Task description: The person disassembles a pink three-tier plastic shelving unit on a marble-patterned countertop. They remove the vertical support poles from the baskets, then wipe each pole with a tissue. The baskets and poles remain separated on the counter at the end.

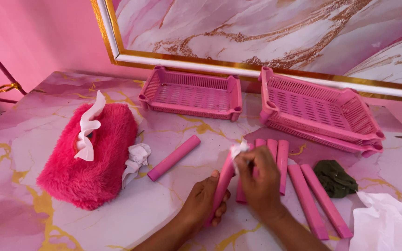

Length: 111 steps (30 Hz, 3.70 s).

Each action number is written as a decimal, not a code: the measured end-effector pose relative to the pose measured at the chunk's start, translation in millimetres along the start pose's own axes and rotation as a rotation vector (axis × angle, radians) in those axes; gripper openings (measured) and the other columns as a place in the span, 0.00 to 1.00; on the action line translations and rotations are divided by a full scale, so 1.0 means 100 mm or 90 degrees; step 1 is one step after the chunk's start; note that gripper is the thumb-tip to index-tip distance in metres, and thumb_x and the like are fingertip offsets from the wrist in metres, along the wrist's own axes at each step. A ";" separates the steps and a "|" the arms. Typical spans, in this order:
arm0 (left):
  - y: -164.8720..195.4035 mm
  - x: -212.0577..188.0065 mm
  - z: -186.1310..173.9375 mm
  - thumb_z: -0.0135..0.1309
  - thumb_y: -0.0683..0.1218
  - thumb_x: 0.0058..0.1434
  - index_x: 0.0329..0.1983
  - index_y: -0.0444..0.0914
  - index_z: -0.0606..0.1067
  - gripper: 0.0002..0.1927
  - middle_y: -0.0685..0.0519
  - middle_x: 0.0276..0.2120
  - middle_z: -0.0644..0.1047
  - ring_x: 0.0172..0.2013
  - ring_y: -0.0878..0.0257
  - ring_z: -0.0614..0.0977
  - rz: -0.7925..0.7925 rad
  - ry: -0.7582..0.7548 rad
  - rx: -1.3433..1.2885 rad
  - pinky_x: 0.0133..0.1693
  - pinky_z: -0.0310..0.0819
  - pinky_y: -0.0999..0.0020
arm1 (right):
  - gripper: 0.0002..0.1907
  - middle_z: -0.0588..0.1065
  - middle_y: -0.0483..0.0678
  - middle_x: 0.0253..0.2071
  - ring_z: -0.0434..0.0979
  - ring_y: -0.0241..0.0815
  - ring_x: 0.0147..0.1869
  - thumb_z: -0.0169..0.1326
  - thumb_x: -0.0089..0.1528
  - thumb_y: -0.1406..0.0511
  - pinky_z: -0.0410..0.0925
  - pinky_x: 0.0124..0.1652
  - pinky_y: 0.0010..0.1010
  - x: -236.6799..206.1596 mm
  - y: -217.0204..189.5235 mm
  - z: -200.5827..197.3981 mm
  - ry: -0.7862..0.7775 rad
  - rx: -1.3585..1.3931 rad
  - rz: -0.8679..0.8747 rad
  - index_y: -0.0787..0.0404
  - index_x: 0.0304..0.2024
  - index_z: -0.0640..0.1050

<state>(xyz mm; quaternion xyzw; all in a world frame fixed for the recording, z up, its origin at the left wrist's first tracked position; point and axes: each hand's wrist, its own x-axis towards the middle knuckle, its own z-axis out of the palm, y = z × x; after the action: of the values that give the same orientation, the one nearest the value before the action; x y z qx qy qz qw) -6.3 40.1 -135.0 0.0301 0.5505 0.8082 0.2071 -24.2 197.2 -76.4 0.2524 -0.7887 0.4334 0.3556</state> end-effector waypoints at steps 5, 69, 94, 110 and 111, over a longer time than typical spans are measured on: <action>0.11 -0.01 -0.05 0.33 0.60 0.72 0.67 0.46 0.68 0.27 0.51 0.26 0.73 0.15 0.66 0.70 0.133 0.000 -0.024 0.17 0.68 0.68 | 0.02 0.70 0.47 0.35 0.79 0.34 0.29 0.56 0.64 0.70 0.76 0.28 0.24 -0.28 -0.18 0.09 -0.181 0.183 0.071 0.63 0.37 0.76; 0.60 -0.36 0.18 0.57 0.53 0.64 0.62 0.42 0.73 0.24 0.43 0.29 0.82 0.30 0.50 0.87 0.322 0.019 0.551 0.35 0.79 0.58 | 0.12 0.76 0.41 0.29 0.70 0.28 0.28 0.53 0.67 0.64 0.66 0.28 0.22 0.20 0.28 -0.60 -0.085 0.311 0.431 0.64 0.44 0.83; 0.49 -0.25 0.07 0.47 0.54 0.74 0.66 0.37 0.70 0.23 0.55 0.28 0.75 0.24 0.70 0.77 0.234 -0.151 0.276 0.28 0.76 0.72 | 0.08 0.70 0.41 0.33 0.68 0.29 0.33 0.59 0.63 0.65 0.64 0.32 0.22 0.16 0.13 -0.56 -0.233 0.184 0.225 0.65 0.36 0.78; 0.46 -0.29 0.15 0.32 0.63 0.71 0.61 0.37 0.73 0.32 0.59 0.22 0.71 0.18 0.71 0.68 0.040 -0.138 0.073 0.21 0.64 0.75 | 0.10 0.72 0.44 0.45 0.75 0.29 0.44 0.58 0.66 0.67 0.71 0.39 0.18 0.00 0.02 -0.31 -0.048 0.075 0.031 0.68 0.46 0.78; 0.46 -0.26 0.13 0.31 0.63 0.73 0.60 0.36 0.74 0.32 0.59 0.24 0.72 0.22 0.72 0.69 0.082 -0.127 0.094 0.25 0.65 0.76 | 0.10 0.72 0.44 0.44 0.74 0.30 0.41 0.58 0.65 0.68 0.69 0.37 0.19 0.00 0.01 -0.30 -0.037 0.059 0.070 0.67 0.46 0.79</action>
<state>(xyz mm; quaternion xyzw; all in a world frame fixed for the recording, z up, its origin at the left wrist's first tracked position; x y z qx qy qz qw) 7.1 27.6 -83.4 0.1605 0.5823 0.7700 0.2055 -15.0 223.4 -65.5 0.2375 -0.7905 0.4810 0.2957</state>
